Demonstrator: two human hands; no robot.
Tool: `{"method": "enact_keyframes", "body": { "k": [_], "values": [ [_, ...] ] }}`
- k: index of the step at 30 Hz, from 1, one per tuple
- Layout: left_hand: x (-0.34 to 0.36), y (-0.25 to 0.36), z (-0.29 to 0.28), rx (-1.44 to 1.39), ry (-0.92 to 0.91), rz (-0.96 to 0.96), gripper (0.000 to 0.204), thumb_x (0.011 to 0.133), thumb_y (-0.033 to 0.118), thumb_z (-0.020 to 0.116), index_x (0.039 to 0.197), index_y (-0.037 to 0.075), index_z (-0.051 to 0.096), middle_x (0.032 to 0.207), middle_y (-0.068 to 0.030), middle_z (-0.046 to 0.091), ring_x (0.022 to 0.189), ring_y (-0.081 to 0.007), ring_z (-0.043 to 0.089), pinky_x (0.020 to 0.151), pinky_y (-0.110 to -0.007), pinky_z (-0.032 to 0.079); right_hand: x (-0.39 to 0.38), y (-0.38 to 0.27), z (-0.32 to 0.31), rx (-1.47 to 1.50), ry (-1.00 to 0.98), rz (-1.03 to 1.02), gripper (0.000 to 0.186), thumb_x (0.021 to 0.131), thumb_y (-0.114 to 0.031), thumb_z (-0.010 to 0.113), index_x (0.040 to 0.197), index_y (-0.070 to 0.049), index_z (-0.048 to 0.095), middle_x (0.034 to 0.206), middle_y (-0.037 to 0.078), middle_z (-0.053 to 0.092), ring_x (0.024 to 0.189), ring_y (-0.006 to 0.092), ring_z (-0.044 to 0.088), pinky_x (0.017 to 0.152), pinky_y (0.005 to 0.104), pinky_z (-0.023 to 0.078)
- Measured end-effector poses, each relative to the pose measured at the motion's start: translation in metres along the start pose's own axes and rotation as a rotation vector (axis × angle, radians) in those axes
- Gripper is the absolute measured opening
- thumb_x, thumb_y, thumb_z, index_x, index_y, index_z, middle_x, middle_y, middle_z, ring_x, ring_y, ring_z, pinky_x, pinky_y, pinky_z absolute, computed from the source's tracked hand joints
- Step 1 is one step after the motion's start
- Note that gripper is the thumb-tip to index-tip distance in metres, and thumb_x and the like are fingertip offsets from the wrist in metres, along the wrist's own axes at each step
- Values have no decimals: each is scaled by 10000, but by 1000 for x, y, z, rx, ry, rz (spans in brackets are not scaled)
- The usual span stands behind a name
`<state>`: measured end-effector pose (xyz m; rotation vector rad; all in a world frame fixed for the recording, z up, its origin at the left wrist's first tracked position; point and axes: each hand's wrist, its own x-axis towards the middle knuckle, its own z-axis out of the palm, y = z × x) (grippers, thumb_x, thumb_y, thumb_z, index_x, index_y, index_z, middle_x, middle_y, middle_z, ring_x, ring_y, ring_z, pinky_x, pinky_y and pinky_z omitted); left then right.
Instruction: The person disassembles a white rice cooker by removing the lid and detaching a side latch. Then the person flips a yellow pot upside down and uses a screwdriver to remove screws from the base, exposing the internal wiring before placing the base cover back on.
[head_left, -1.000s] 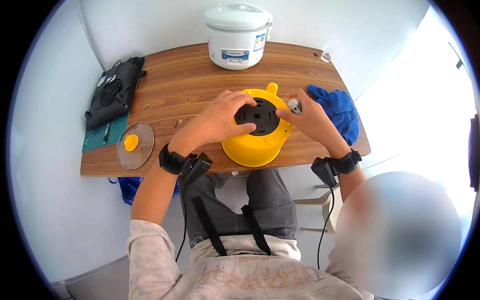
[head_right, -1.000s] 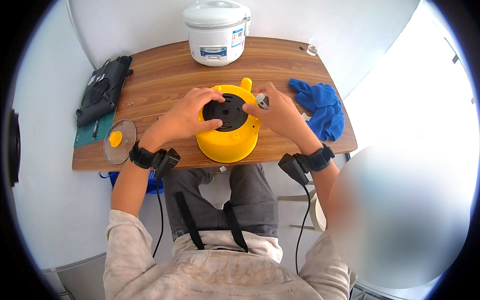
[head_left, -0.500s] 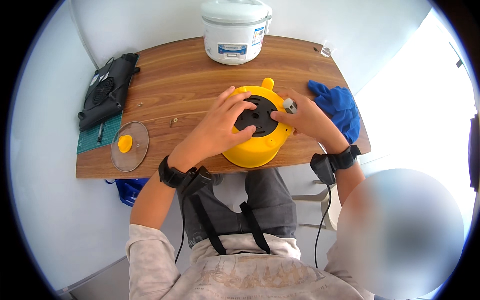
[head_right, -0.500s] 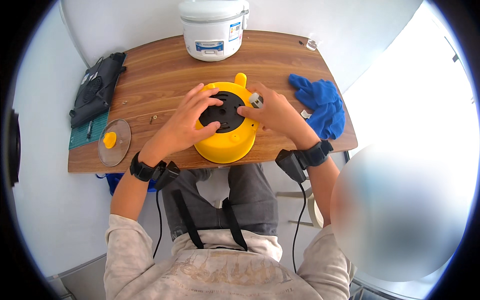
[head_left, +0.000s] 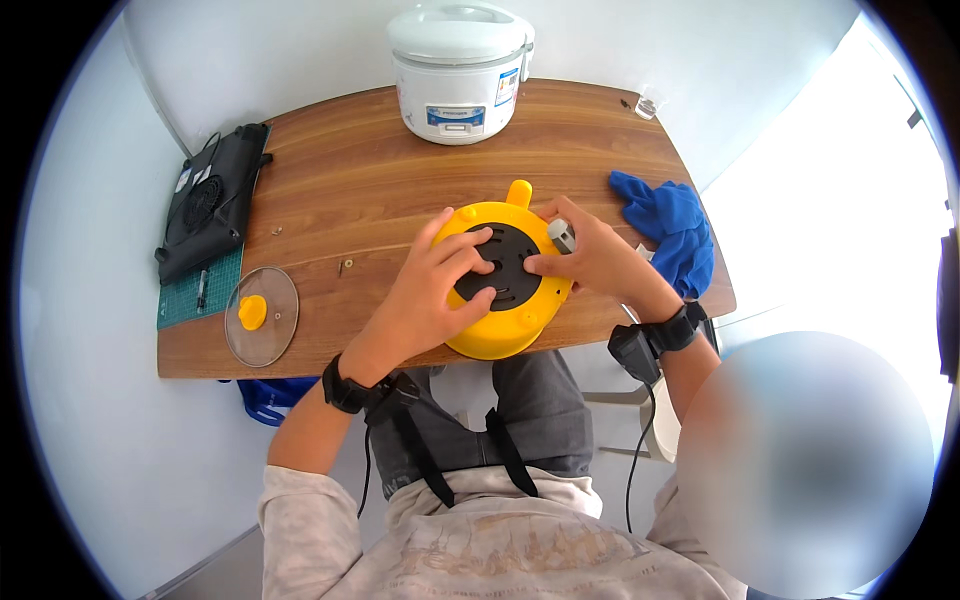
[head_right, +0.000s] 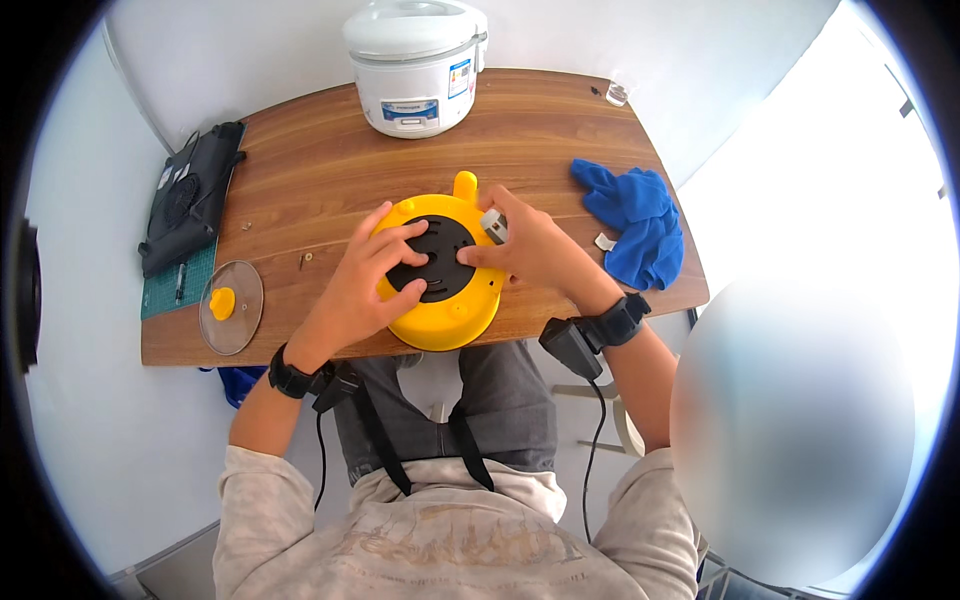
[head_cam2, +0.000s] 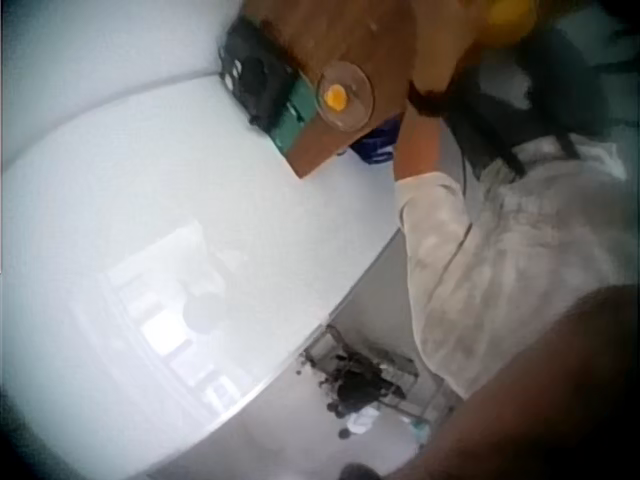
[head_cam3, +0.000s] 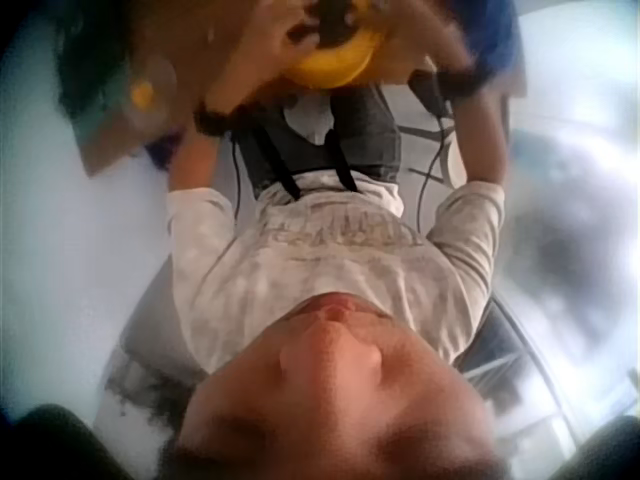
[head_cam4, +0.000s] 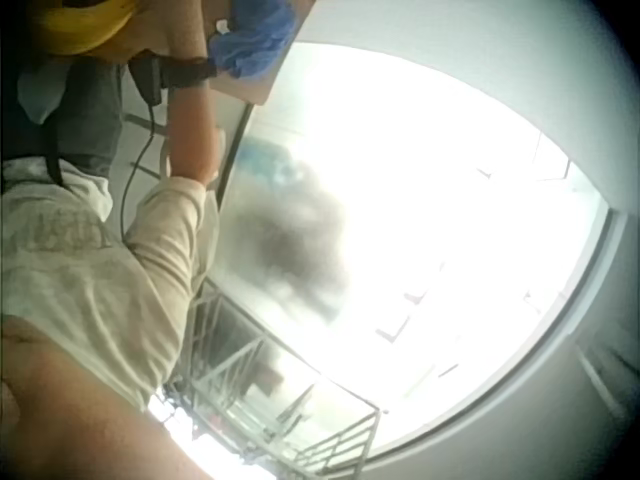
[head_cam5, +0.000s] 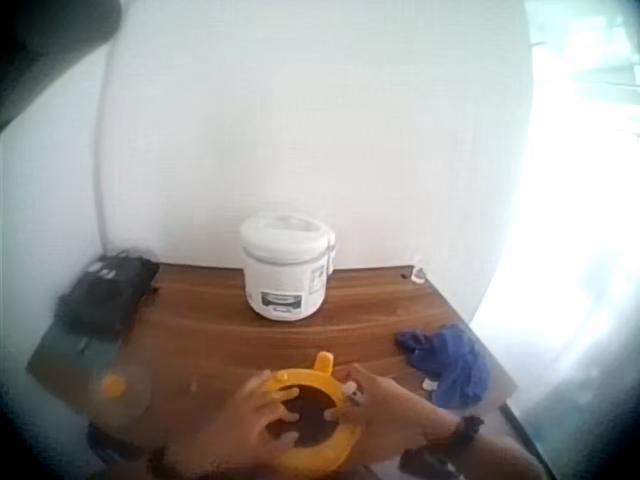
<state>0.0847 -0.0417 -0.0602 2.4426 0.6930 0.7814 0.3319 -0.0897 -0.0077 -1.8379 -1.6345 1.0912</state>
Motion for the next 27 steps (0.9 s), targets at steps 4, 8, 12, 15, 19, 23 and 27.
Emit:
{"method": "enact_keyframes", "body": {
  "k": [4,8,12,15,19,23,27],
  "values": [
    [0,-4,0,15,30,35,160,864,197,737,977,97,684,1455,-90,567,1498,-394,289,1209,-510,287,4,0,0,30,3,1,626,841,-310,843,1307,-70,502,1069,178,685,763,234,701,611,280,573],
    [-6,-3,-2,-76,59,-43,135,882,201,741,961,114,673,1438,-94,580,1494,-384,311,1200,-503,312,6,1,1,14,39,-4,634,811,-322,862,1294,-62,543,1016,181,698,763,250,698,647,315,553],
    [-11,-8,-11,-221,167,-159,183,895,202,735,1025,94,665,1391,-98,607,1413,-352,443,1161,-462,367,9,3,2,-26,52,8,639,803,-366,859,1289,-65,573,1001,184,708,830,298,692,748,363,537],
    [-23,-34,-40,-25,230,-291,208,906,158,718,1084,66,664,1297,-119,635,1285,-333,553,1078,-416,440,10,-4,1,0,21,30,635,804,-346,860,1293,-60,573,1045,200,712,894,329,701,789,371,549],
    [-47,-87,-65,308,221,-424,209,907,105,709,1105,47,684,1133,-127,649,1110,-336,608,944,-405,498,14,4,10,-58,113,-155,627,818,-325,852,1301,-46,566,1143,222,704,988,361,706,852,393,557],
    [-52,-109,-63,478,92,-457,178,887,127,733,1050,58,729,1051,-102,663,1019,-331,609,898,-426,491,13,0,10,-69,118,-149,623,837,-321,840,1308,-30,553,1220,228,686,1046,379,700,890,406,557],
    [-52,-119,-54,548,-6,-487,132,863,128,736,983,87,770,961,-87,699,1007,-306,607,915,-442,466,10,-2,12,-68,134,-175,623,845,-327,835,1308,-24,547,1249,232,676,1066,395,693,908,416,556]
  ]
}}
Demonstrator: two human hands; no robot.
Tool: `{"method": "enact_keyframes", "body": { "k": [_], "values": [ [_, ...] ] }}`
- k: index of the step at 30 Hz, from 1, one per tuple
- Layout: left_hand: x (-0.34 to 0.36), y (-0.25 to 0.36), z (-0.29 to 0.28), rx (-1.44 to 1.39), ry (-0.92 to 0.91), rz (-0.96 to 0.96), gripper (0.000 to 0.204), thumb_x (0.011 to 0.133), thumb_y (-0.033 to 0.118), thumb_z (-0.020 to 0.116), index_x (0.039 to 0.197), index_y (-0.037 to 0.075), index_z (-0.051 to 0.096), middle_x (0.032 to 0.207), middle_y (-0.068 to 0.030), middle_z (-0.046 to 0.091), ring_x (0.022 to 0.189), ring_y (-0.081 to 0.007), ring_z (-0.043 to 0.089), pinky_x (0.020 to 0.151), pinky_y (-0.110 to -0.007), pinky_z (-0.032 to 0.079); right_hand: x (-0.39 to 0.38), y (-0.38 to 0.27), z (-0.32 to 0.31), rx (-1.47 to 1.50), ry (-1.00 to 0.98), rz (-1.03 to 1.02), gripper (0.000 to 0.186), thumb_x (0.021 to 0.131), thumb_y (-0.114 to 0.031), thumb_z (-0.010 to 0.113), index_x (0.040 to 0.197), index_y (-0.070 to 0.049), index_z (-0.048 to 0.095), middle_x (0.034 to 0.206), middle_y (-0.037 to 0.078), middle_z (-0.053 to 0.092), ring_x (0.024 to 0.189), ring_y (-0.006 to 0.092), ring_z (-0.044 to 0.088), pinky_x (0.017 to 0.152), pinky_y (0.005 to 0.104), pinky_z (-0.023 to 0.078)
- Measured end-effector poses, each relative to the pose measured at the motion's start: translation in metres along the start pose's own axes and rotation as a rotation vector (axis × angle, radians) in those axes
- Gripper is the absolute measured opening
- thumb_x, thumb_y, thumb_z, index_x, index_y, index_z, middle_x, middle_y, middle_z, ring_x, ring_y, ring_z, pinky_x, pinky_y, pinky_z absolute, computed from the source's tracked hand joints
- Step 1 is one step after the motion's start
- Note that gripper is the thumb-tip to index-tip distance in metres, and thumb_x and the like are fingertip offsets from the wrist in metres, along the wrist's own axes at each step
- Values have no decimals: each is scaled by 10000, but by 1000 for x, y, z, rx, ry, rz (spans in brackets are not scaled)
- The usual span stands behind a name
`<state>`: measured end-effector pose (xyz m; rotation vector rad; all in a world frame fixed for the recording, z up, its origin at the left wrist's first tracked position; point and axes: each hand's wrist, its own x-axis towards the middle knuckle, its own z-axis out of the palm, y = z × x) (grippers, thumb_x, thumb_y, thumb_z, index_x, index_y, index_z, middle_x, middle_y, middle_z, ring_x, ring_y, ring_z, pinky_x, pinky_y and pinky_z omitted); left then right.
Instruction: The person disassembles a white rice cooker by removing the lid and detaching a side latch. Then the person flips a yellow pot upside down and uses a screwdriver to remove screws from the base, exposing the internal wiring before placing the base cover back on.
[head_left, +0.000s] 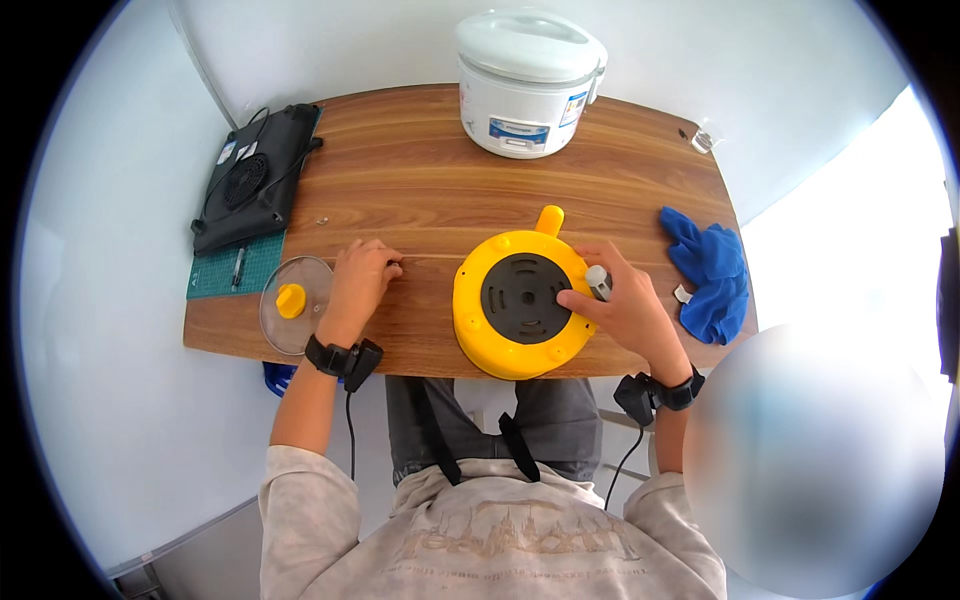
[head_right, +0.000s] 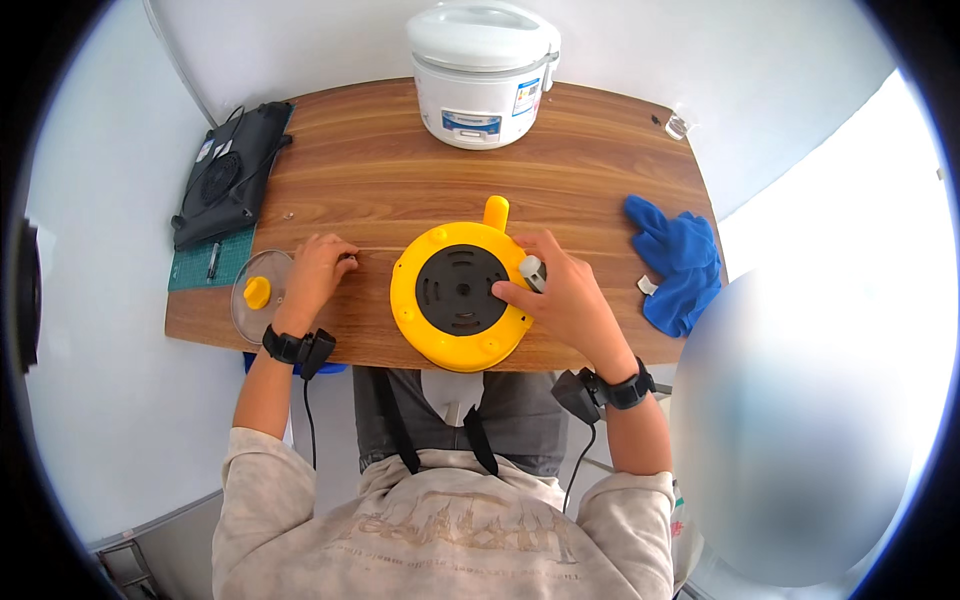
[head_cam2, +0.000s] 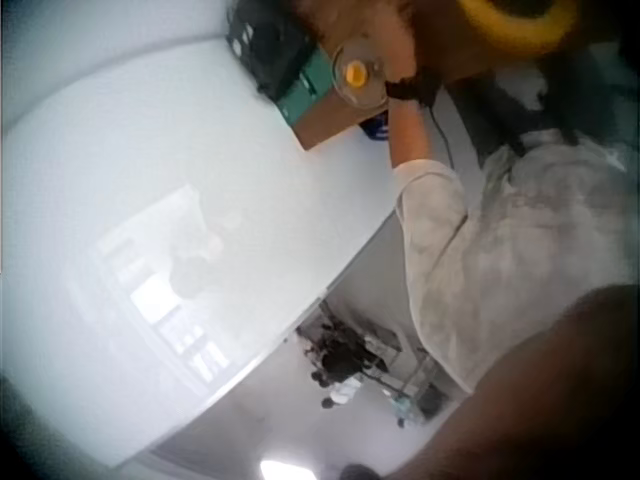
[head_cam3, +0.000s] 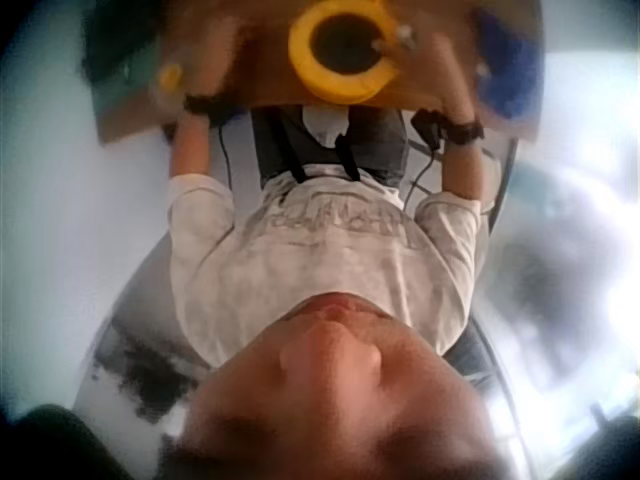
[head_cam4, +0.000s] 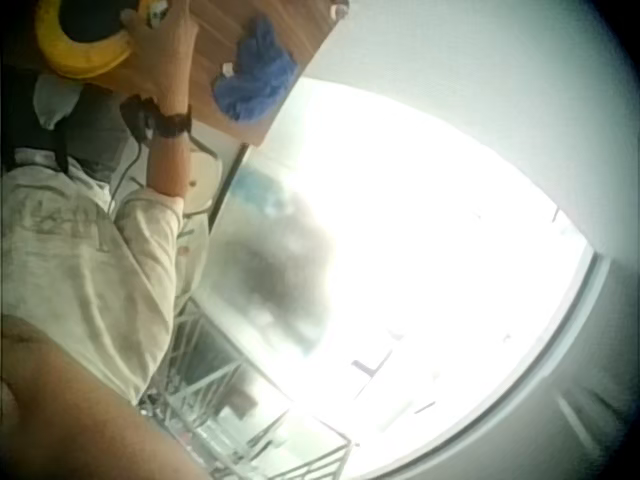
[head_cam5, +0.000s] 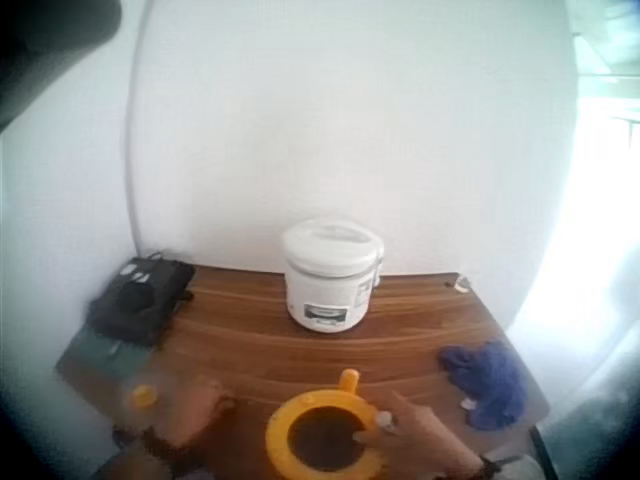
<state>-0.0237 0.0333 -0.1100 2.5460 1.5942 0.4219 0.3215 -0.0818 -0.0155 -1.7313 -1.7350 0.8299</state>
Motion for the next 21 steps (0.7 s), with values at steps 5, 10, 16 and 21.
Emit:
{"method": "enact_keyframes", "body": {
  "k": [5,10,16,21],
  "values": [
    [4,1,3,76,10,54,91,871,122,718,943,105,771,887,-71,712,974,-285,618,959,-433,444,-1,8,3,-10,30,-52,618,847,-318,834,1307,-24,545,1265,235,669,1083,405,687,914,420,560],
    [3,-2,-1,80,68,211,85,870,92,706,943,97,750,868,-81,711,936,-284,626,988,-427,438,-2,6,2,1,22,-47,619,853,-314,829,1314,-24,536,1275,243,662,1094,418,682,925,424,560],
    [12,-1,-14,-322,63,-74,91,907,92,691,990,53,698,895,-89,731,890,-238,683,862,-339,507,-3,7,4,22,33,-45,616,854,-320,828,1307,-23,534,1272,246,663,1098,420,680,930,426,557],
    [10,29,-52,-875,-22,-144,120,964,139,683,1038,45,675,957,-46,737,877,-112,680,791,-256,516,-1,9,5,5,38,-78,615,853,-321,829,1304,-23,534,1269,241,666,1090,423,683,931,428,558]
  ]
}}
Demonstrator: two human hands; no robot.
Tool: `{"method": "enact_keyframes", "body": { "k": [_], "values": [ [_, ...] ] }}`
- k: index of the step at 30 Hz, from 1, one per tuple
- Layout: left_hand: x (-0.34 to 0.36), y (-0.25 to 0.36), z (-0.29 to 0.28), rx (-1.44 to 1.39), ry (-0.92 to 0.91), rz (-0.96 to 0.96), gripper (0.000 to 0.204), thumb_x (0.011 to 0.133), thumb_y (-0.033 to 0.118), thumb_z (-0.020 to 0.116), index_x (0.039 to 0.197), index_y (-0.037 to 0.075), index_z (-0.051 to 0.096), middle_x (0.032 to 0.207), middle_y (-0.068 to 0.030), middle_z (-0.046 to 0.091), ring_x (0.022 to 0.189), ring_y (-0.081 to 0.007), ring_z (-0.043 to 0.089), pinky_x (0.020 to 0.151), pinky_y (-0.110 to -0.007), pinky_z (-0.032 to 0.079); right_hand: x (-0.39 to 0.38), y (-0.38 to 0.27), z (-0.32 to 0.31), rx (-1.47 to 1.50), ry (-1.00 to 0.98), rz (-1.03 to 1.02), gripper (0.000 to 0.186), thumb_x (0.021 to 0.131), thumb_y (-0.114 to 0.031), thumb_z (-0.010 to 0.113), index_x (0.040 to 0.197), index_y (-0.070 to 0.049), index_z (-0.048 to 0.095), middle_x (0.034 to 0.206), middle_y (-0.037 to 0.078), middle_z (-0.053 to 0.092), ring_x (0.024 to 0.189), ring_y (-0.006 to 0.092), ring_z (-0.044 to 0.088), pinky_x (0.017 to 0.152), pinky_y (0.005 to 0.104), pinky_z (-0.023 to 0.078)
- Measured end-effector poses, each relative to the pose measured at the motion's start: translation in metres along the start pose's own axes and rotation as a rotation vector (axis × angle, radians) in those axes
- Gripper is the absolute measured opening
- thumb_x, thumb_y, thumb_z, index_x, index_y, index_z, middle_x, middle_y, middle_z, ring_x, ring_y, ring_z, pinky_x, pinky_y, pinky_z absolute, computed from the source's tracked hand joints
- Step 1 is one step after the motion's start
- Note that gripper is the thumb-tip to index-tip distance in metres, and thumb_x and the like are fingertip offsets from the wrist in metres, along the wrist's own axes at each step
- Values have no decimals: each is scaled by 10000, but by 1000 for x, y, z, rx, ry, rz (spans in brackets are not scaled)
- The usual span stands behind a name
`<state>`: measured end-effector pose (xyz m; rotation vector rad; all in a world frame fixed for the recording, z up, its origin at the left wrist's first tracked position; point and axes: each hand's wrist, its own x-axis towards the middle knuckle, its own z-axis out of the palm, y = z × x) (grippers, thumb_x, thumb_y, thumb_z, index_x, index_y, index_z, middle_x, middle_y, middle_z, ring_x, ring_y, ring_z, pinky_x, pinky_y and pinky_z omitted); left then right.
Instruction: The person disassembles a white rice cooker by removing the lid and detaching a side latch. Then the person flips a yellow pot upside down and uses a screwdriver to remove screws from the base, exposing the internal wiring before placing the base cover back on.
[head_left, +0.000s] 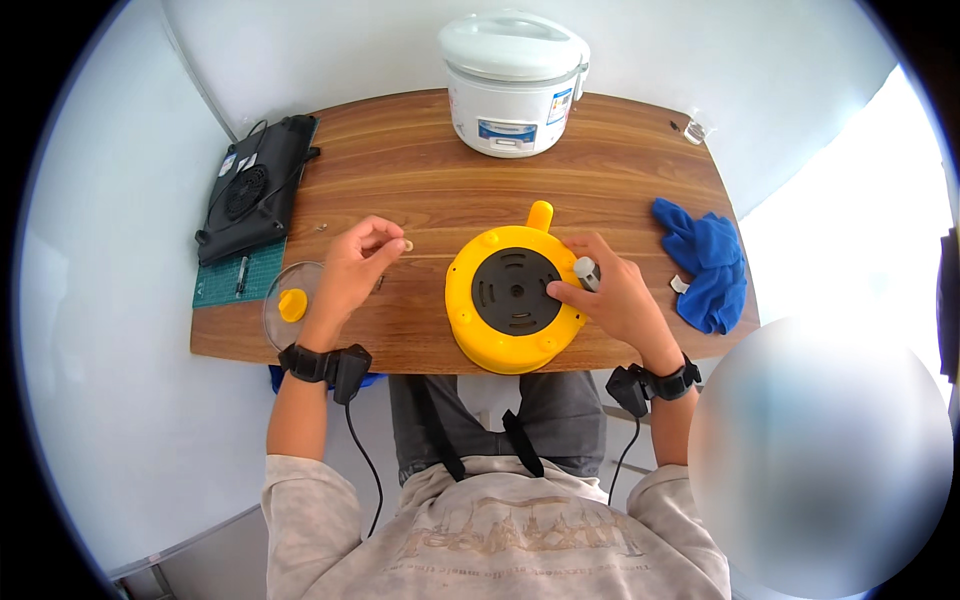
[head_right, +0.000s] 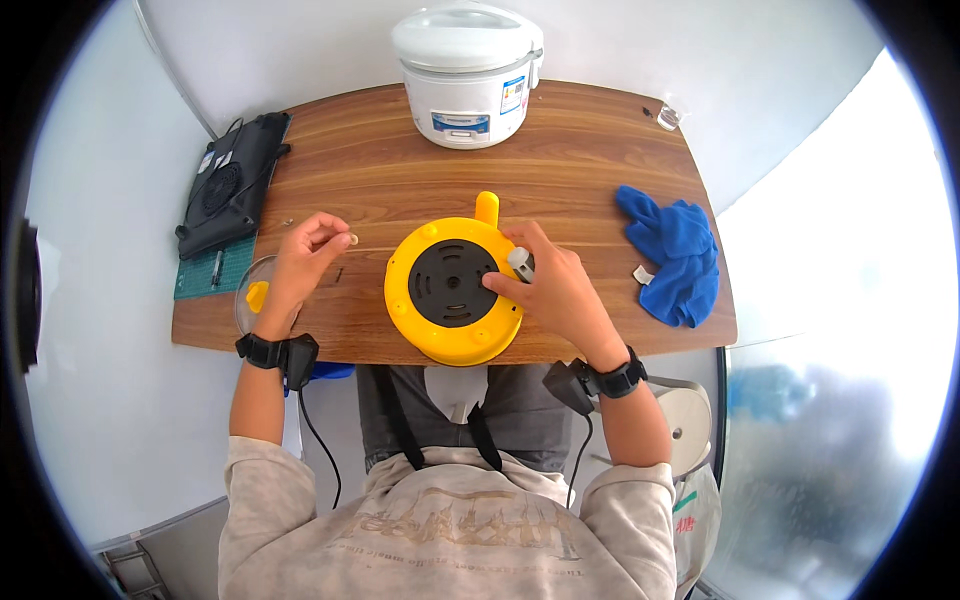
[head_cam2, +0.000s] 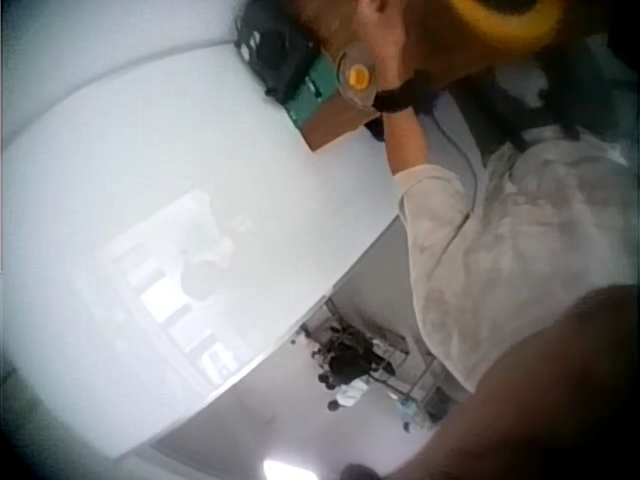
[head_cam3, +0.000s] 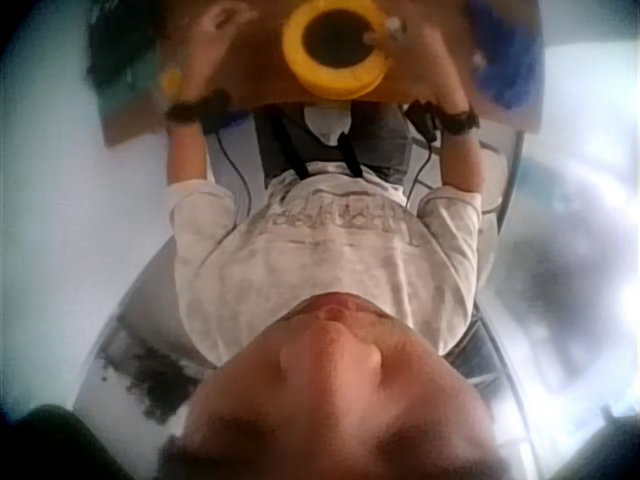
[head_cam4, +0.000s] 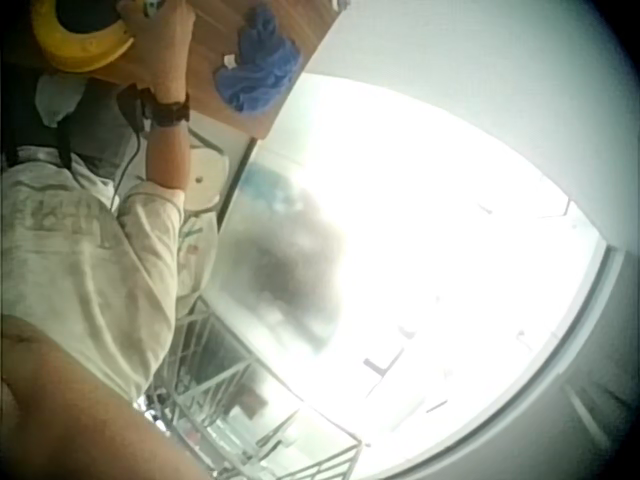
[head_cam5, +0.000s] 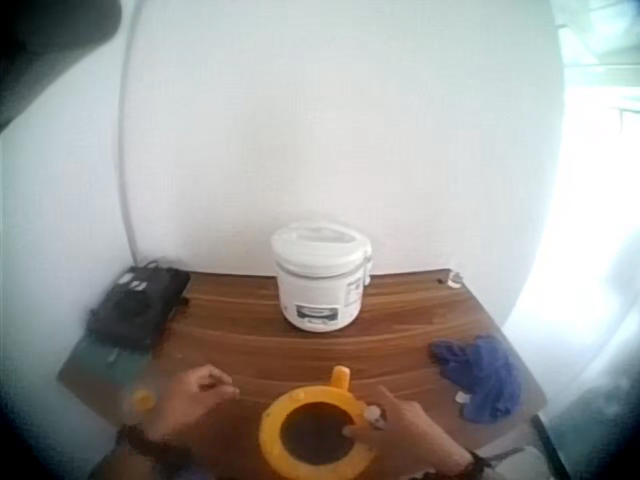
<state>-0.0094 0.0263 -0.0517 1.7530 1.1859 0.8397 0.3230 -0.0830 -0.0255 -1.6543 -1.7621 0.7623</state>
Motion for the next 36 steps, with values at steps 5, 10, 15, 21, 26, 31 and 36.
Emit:
{"method": "enact_keyframes", "body": {
  "k": [5,10,15,21,26,31,36],
  "values": [
    [-14,53,15,-71,-109,26,117,960,120,692,1042,40,669,981,-29,731,914,-104,667,817,-242,514,-3,0,-1,38,11,34,602,854,-318,826,1301,-25,551,1255,226,677,1083,410,686,924,420,555],
    [-19,88,42,171,-285,137,121,933,120,712,1022,40,693,961,-68,730,892,-140,689,797,-267,538,-3,-1,-1,45,12,31,613,849,-332,830,1295,-19,550,1233,234,682,1074,422,684,908,432,557],
    [-11,97,71,252,-404,215,116,903,87,727,1003,34,702,958,-105,693,840,-195,699,777,-289,555,-2,8,2,62,33,-10,616,836,-330,834,1296,-33,552,1222,228,686,1079,421,675,915,439,539],
    [-6,93,80,366,-393,316,112,884,67,727,983,30,692,911,-114,668,823,-227,677,763,-307,548,-2,10,5,60,70,-71,605,837,-317,831,1295,-42,546,1219,222,688,1090,430,666,919,447,534],
    [-6,94,80,416,-381,407,97,879,81,732,956,38,692,919,-108,674,857,-262,634,780,-343,527,-3,10,5,67,66,-59,595,839,-311,828,1285,-37,545,1211,220,692,1090,431,666,920,449,533],
    [-4,87,83,446,-357,447,81,880,75,727,944,40,693,941,-100,684,887,-267,617,798,-350,521,-3,9,4,86,62,-53,589,839,-312,829,1276,-34,548,1198,220,697,1083,430,670,916,449,536],
    [-6,84,83,524,-348,496,111,882,84,725,987,48,729,989,-97,676,958,-259,603,870,-345,520,-3,7,4,71,57,-31,584,840,-313,828,1272,-34,550,1183,221,701,1070,431,674,903,450,540]
  ]
}}
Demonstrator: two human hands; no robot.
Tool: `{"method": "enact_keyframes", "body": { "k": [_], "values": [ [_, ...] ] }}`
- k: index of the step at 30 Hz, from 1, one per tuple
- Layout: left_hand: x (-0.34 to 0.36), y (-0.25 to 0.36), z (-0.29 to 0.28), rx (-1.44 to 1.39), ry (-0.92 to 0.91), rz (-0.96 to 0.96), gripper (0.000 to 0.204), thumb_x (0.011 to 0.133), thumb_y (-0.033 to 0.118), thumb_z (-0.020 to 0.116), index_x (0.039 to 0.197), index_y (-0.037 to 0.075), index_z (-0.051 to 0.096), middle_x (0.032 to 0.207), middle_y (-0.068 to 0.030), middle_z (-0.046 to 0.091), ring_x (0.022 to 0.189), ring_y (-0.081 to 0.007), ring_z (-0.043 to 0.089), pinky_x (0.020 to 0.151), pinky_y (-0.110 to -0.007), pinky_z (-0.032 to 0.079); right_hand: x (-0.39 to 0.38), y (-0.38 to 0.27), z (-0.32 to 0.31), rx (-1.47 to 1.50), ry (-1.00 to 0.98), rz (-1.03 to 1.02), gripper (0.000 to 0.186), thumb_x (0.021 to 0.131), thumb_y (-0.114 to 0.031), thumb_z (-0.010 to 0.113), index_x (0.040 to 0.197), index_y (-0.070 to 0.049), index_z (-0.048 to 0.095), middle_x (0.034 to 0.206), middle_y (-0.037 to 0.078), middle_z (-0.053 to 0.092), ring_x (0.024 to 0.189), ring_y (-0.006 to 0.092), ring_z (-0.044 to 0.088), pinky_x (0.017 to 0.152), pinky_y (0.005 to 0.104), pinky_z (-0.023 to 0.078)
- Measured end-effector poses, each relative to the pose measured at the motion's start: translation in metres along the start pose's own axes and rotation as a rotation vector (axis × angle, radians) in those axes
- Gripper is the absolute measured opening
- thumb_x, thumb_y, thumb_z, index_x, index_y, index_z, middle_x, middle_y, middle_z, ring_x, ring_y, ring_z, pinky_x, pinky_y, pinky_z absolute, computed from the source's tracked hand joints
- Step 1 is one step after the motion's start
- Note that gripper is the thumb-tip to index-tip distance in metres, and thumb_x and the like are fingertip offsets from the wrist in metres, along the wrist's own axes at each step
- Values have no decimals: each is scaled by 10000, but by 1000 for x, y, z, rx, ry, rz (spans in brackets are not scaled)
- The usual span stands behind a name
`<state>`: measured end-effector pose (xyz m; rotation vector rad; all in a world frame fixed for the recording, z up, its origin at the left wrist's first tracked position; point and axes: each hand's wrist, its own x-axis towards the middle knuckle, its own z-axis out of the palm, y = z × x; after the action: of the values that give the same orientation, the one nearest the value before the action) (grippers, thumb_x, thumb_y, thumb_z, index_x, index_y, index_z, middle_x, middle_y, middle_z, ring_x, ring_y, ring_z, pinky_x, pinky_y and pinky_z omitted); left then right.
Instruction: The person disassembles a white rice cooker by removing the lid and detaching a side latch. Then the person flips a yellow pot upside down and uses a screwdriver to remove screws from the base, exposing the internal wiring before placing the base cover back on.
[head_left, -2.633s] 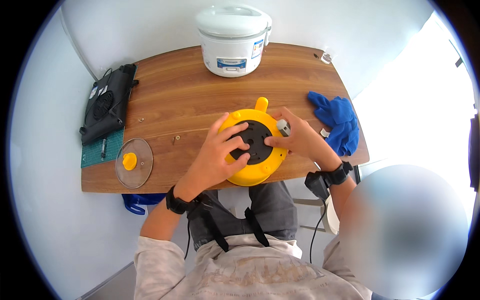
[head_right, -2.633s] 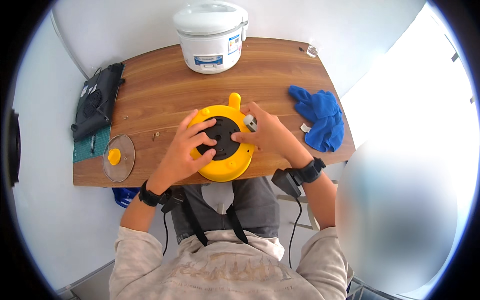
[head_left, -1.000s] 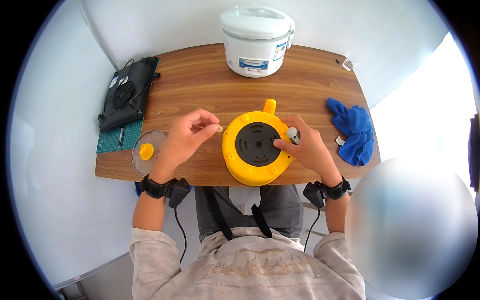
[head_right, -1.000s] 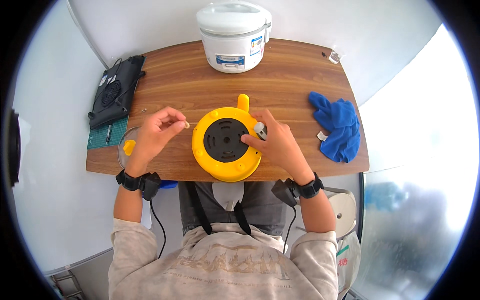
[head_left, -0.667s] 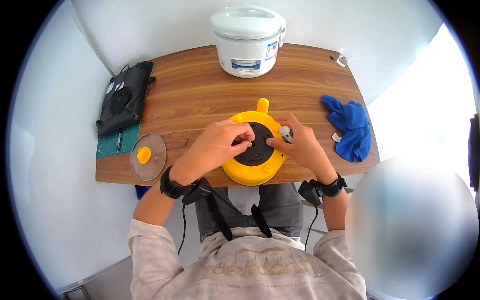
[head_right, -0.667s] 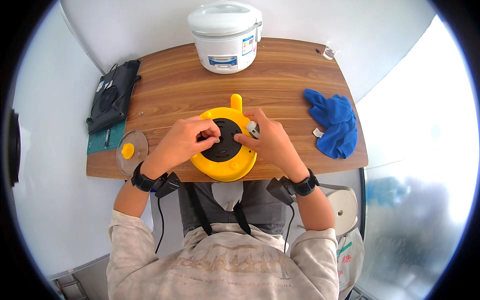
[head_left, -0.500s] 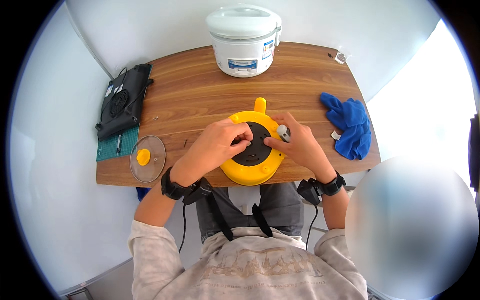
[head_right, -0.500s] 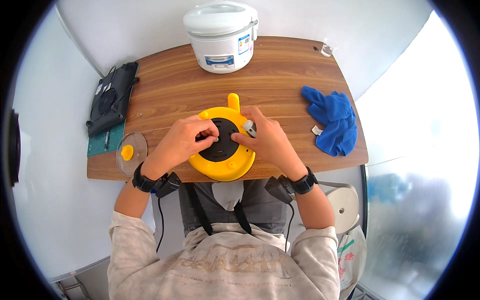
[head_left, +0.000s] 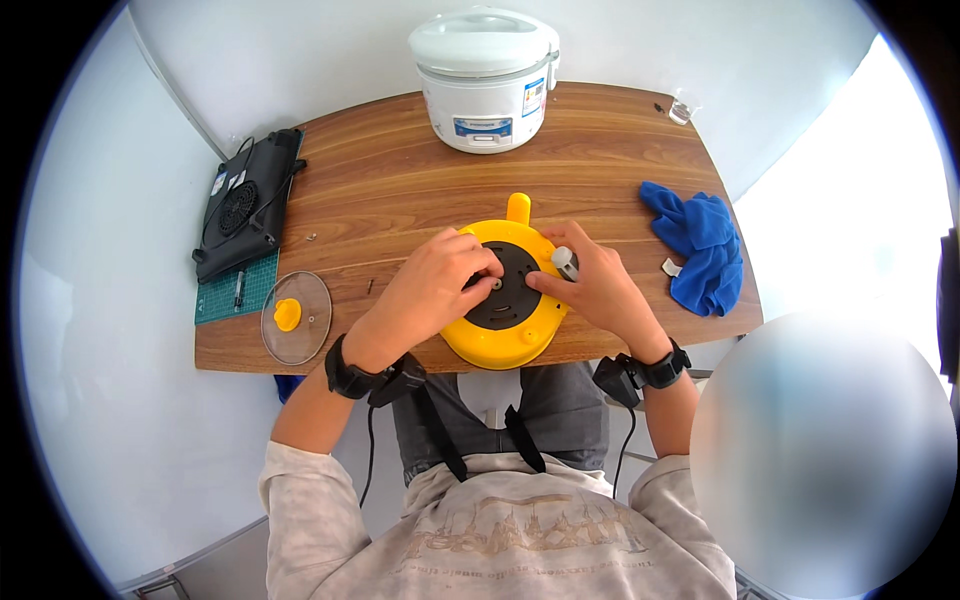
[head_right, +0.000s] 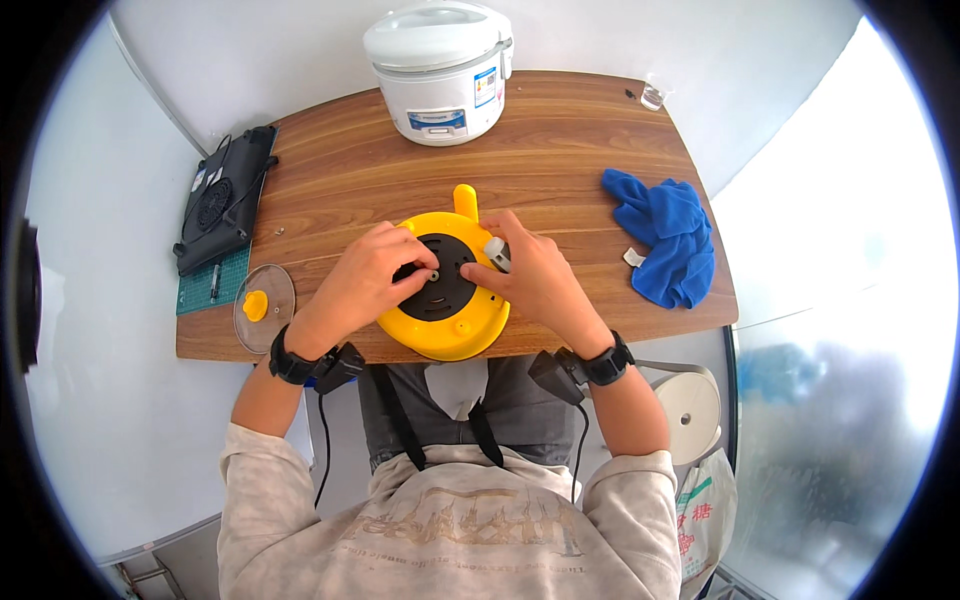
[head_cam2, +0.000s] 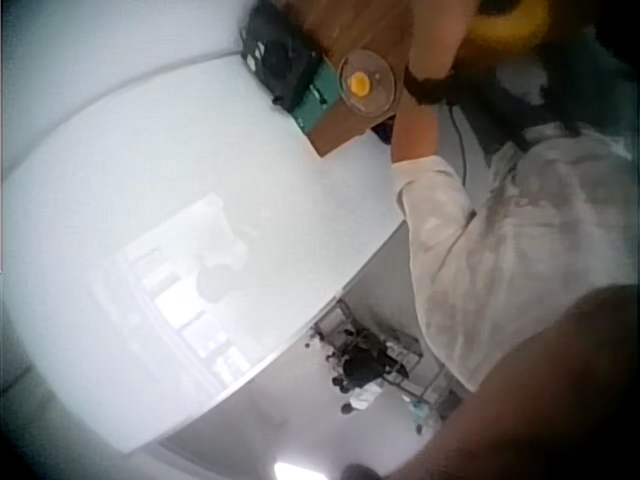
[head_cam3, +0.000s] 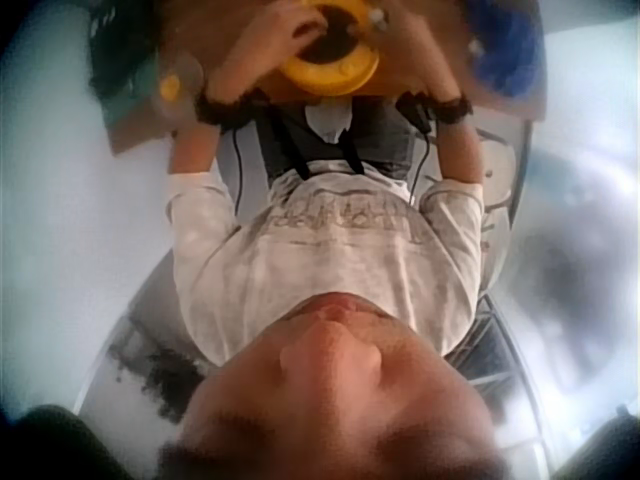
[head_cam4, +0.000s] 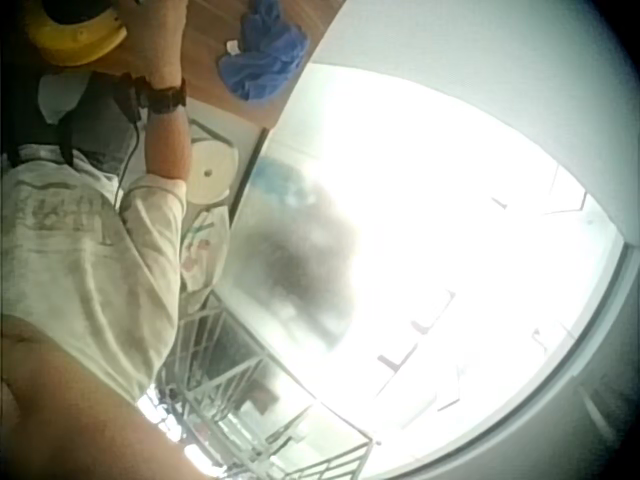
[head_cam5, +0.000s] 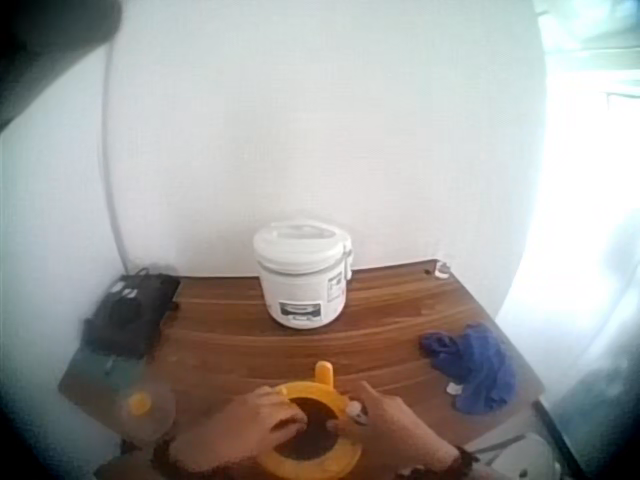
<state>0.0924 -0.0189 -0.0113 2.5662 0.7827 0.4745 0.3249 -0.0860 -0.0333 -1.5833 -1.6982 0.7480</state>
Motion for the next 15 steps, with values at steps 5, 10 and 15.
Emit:
{"method": "enact_keyframes", "body": {
  "k": [5,10,15],
  "values": [
    [-6,2,-2,4,-15,16,151,875,89,730,1018,54,760,1033,-93,657,1003,-259,598,944,-345,508,0,-2,-1,15,-10,6,579,840,-309,828,1273,-40,551,1175,219,703,1061,431,677,892,451,544],
    [-8,-1,-4,-57,-17,70,164,877,96,733,1031,56,770,1042,-91,654,1039,-255,612,954,-357,510,-1,0,0,21,0,-5,571,844,-303,825,1273,-43,552,1165,217,707,1053,429,680,886,450,546],
    [-7,-2,-4,-107,-35,9,144,875,94,733,1006,43,765,1062,-88,652,1041,-257,623,956,-356,519,-1,0,0,8,3,-7,565,849,-303,822,1271,-41,552,1169,218,705,1057,427,680,888,449,545]
  ]
}}
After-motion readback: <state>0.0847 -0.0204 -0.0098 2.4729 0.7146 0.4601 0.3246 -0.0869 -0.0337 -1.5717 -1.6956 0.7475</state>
